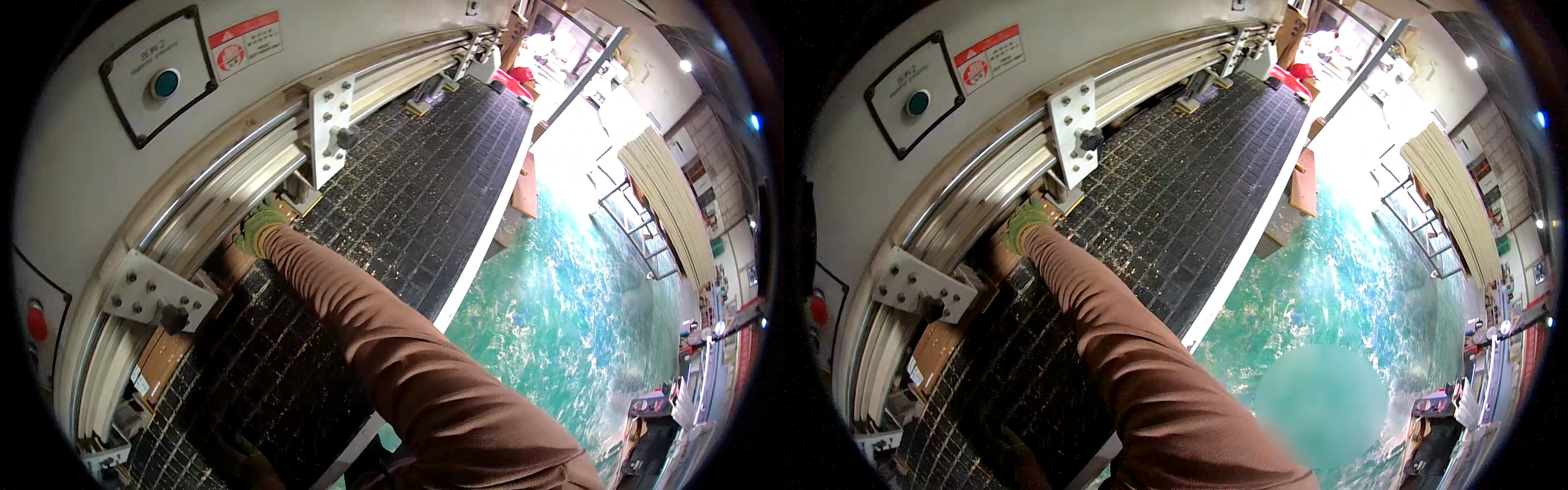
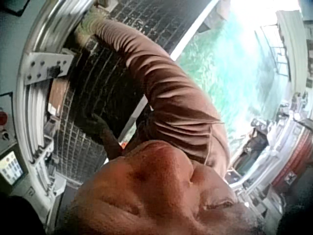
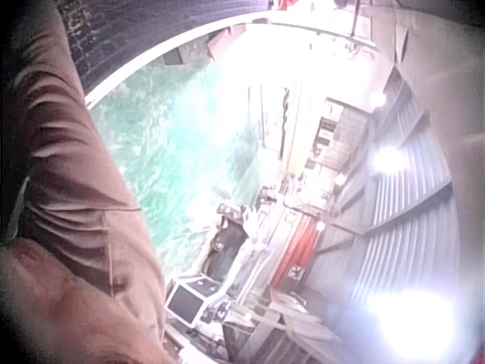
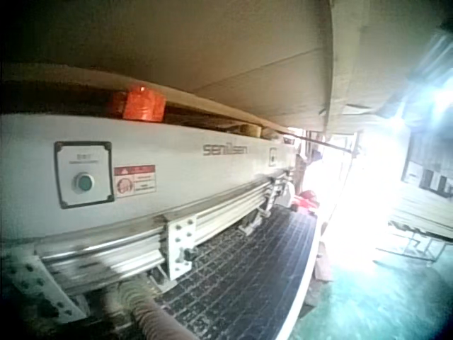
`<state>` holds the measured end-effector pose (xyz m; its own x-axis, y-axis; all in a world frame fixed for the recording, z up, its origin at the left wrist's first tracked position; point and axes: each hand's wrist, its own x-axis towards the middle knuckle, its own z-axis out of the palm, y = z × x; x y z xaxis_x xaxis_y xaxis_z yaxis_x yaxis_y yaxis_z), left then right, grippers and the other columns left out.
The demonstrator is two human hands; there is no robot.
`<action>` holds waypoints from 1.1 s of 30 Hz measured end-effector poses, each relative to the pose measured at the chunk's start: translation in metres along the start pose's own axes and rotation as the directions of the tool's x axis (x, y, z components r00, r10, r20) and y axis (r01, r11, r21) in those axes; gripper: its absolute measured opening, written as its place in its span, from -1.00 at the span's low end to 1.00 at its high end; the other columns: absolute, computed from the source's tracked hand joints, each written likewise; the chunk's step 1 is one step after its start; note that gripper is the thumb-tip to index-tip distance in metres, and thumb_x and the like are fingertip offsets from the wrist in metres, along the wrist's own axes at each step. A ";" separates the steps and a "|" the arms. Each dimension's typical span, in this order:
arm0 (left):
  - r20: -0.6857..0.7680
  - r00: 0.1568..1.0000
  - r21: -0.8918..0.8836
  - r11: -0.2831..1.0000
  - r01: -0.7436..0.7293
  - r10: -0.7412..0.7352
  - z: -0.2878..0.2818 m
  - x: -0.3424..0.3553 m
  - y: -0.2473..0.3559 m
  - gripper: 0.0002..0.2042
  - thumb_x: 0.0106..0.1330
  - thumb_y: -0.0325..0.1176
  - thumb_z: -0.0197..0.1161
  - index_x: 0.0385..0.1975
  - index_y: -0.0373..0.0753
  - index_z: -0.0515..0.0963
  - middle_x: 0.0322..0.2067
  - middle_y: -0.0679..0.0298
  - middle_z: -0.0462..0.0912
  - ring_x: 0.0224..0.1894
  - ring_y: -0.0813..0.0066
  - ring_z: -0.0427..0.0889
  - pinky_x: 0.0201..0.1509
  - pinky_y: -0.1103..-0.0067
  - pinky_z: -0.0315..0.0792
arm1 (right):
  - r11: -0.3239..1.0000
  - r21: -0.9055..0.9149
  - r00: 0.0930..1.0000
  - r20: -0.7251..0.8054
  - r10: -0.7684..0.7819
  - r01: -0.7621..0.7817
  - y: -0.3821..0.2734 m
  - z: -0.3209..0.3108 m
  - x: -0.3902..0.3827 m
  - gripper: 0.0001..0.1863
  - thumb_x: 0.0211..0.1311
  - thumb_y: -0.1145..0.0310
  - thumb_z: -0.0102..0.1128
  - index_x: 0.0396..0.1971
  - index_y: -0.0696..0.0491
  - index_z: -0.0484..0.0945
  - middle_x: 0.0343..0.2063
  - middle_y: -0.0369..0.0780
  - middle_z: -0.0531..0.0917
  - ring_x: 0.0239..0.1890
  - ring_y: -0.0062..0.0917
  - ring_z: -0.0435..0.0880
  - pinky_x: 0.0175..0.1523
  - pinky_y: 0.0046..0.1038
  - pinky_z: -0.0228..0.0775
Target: The person operates a CNC cutting machine in a workshop. They place wooden planks on the machine bed, adjust the clamps, and press the start button to begin cutting. The person then removes the cut pieces and stacks them.
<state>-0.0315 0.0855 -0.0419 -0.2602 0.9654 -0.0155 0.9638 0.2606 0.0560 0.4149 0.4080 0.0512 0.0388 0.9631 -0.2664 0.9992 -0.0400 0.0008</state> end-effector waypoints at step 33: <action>-0.040 0.946 0.088 0.944 -0.318 0.323 -0.021 0.255 0.092 -0.34 0.58 0.22 -0.09 0.48 -0.09 0.37 0.43 0.01 0.45 0.41 -0.09 0.43 0.45 0.04 0.31 | 1.000 -0.025 0.999 -0.043 0.016 -0.017 -0.007 0.011 -0.014 -0.16 0.57 -0.26 -0.41 0.50 0.07 0.36 0.50 -0.08 0.40 0.59 -0.28 0.26 0.68 -0.16 -0.14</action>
<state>-0.0100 0.3556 -0.0194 0.0628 0.9971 0.0432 0.9977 -0.0615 -0.0298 0.4071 0.3919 0.0442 0.0555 0.9728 -0.2250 0.9983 -0.0501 0.0297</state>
